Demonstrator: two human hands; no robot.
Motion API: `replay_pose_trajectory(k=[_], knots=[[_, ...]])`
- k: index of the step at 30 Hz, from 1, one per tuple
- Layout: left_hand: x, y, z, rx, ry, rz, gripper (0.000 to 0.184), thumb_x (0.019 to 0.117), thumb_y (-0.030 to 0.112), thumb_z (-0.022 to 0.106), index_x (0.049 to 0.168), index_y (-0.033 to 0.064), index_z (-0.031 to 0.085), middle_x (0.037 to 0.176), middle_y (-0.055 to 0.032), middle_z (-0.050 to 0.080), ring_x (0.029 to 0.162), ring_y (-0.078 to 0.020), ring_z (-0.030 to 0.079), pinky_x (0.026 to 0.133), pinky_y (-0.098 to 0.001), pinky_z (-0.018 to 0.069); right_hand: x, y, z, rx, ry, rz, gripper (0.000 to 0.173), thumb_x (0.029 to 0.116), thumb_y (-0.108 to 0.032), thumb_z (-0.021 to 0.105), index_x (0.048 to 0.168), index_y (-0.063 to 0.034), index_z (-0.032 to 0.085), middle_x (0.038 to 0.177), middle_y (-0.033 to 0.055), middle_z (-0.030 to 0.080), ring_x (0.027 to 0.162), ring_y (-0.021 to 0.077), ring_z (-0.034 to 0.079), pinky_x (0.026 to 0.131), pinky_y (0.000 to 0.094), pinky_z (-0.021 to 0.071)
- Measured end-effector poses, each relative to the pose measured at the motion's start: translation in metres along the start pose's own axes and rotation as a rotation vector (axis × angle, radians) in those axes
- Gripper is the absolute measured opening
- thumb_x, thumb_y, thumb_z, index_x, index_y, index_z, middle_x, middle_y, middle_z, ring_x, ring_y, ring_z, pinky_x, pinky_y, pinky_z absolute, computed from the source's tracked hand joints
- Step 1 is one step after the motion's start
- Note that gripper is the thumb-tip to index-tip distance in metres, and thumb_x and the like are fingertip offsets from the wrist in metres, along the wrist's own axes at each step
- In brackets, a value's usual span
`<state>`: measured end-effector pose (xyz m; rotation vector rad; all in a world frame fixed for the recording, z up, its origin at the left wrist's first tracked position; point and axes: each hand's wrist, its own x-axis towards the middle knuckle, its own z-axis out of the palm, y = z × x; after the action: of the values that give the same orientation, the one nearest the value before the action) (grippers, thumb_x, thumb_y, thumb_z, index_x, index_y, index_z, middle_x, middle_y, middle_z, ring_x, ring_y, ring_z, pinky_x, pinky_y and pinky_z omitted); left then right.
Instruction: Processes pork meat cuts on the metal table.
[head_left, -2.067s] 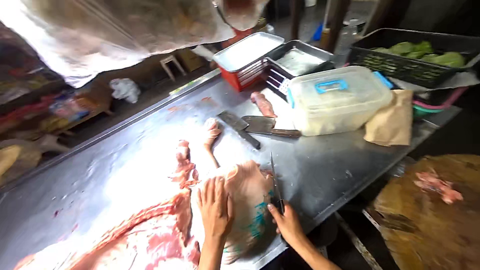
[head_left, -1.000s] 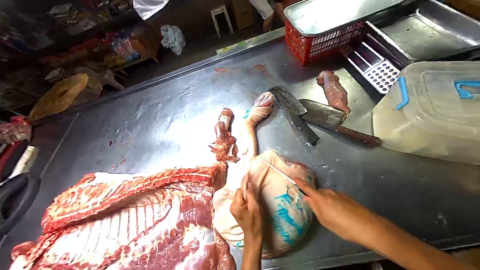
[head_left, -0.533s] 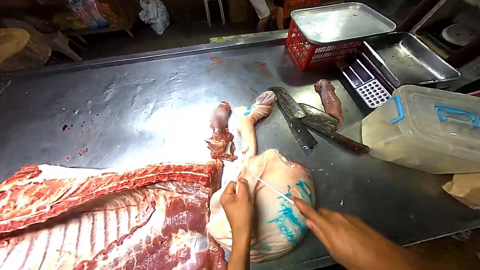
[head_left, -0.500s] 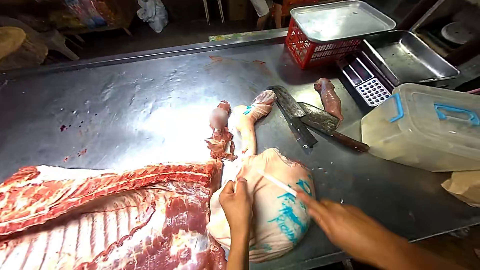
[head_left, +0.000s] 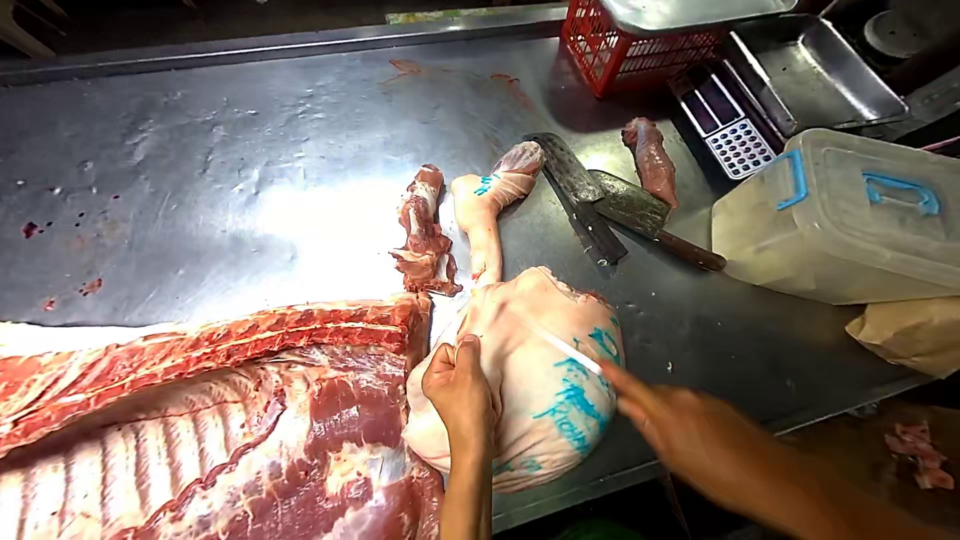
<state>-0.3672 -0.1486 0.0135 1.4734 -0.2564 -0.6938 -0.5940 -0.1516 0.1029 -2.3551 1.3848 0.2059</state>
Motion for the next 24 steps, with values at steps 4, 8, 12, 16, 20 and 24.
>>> replay_pose_trajectory(k=[4,8,12,16,20,24], knots=[[0.002,0.001,-0.002,-0.007,0.006,0.004,0.048,0.0888,-0.008,0.060,0.056,0.0157,0.034,0.047,0.0052,0.036,0.040,-0.0037,0.035,0.042,-0.0181,0.0339,-0.006,-0.009,-0.003,-0.032,0.116,-0.021,0.048,0.1054,-0.028,0.047,0.151,-0.0137,0.052,0.063,0.0102,0.062,0.048,0.0322,0.062,0.043,0.0504,0.0524],[0.002,-0.002,-0.004,0.000,-0.008,0.025,0.048,0.0872,-0.008,0.060,0.055,0.0156,0.033,0.047,0.0048,0.035,0.040,-0.0045,0.034,0.041,-0.0187,0.0329,-0.001,-0.001,0.010,-0.031,0.035,0.020,0.050,0.1070,-0.028,0.046,0.156,-0.0177,0.046,0.065,0.0114,0.065,0.055,0.0346,0.066,0.049,0.0531,0.0548],[-0.001,-0.003,-0.004,0.009,0.000,0.071,0.049,0.0887,-0.008,0.059,0.056,0.0158,0.032,0.047,0.0053,0.034,0.039,-0.0040,0.033,0.041,-0.0186,0.0311,-0.006,-0.020,-0.004,-0.039,0.017,-0.002,0.050,0.1079,-0.028,0.045,0.157,-0.0164,0.044,0.069,0.0128,0.066,0.058,0.0356,0.068,0.051,0.0528,0.0561],[-0.006,-0.006,-0.007,0.092,-0.046,0.115,0.049,0.0875,-0.008,0.060,0.056,0.0166,0.032,0.047,0.0059,0.033,0.040,-0.0041,0.032,0.042,-0.0194,0.0295,0.006,-0.003,-0.010,-0.042,-0.191,0.073,0.054,0.1106,-0.029,0.040,0.163,-0.0211,0.030,0.084,0.0204,0.070,0.076,0.0441,0.070,0.067,0.0605,0.0566],[-0.011,-0.007,-0.007,0.235,-0.067,0.181,0.042,0.0840,-0.006,0.057,0.058,0.0165,0.032,0.048,0.0062,0.031,0.040,-0.0047,0.031,0.042,-0.0212,0.0266,0.031,-0.001,-0.037,-0.046,-0.218,0.120,0.055,0.1122,-0.031,0.035,0.165,-0.0197,0.024,0.097,0.0244,0.070,0.091,0.0470,0.069,0.080,0.0630,0.0542],[-0.009,-0.010,-0.017,0.494,-0.037,0.351,0.037,0.0832,0.001,0.060,0.059,0.0162,0.036,0.050,0.0077,0.032,0.043,-0.0032,0.034,0.044,-0.0225,0.0284,0.035,-0.034,-0.010,-0.004,-0.227,-0.030,0.053,0.1117,-0.029,0.034,0.164,-0.0277,0.027,0.098,0.0239,0.070,0.090,0.0467,0.069,0.076,0.0630,0.0542]])
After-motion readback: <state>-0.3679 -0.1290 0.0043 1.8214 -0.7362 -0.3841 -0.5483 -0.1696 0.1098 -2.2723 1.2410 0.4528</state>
